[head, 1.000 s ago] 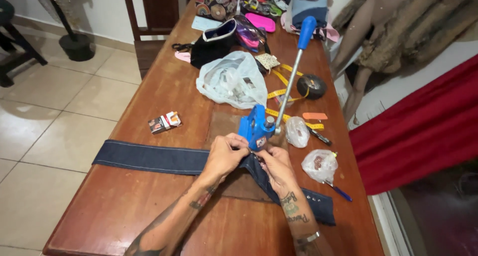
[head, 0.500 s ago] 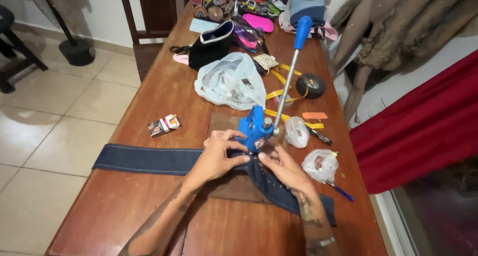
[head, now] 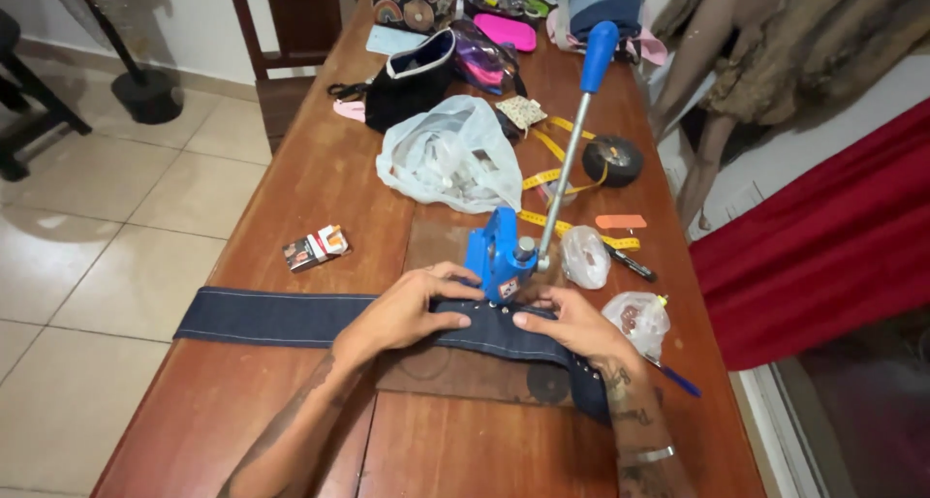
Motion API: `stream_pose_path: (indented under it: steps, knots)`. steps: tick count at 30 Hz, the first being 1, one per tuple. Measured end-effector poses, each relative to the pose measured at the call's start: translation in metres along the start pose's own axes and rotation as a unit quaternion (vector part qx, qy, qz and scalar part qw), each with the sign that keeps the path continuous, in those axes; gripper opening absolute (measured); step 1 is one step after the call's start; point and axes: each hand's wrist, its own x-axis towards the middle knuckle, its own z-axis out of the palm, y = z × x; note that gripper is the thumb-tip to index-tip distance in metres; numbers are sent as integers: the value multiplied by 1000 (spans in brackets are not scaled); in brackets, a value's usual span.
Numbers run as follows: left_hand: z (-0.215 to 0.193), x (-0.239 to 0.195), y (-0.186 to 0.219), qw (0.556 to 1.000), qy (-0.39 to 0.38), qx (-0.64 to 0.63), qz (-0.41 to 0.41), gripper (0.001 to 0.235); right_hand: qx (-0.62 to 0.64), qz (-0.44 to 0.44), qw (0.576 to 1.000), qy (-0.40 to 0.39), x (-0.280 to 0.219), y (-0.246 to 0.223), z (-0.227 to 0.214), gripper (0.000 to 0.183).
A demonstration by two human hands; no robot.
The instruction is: Installing metal buttons onto a denim strap using a manual hand press.
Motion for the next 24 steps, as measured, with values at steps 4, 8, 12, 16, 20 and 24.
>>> stream_pose_path:
  steps: [4, 8, 12, 16, 20, 24]
  knots:
    - [9, 2, -10, 1000, 12, 20, 5, 43, 23, 17, 1000, -10, 5, 10, 0, 38]
    - [28, 9, -25, 996, 63, 67, 10, 38, 10, 21, 1000, -7, 13, 24, -7, 43]
    - [34, 9, -34, 996, 69, 62, 10, 35, -9, 15, 1000, 1, 3, 15, -13, 48]
    - [40, 7, -39, 995, 75, 66, 9, 36, -124, -16, 989, 84, -18, -45, -34, 57]
    - [35, 9, -32, 995, 69, 72, 17, 39, 18, -197, 944, 265, -19, -164, -42, 46]
    - [38, 9, -30, 992, 83, 88, 28, 37, 2, -285, 932, 225, 45, -254, -68, 88]
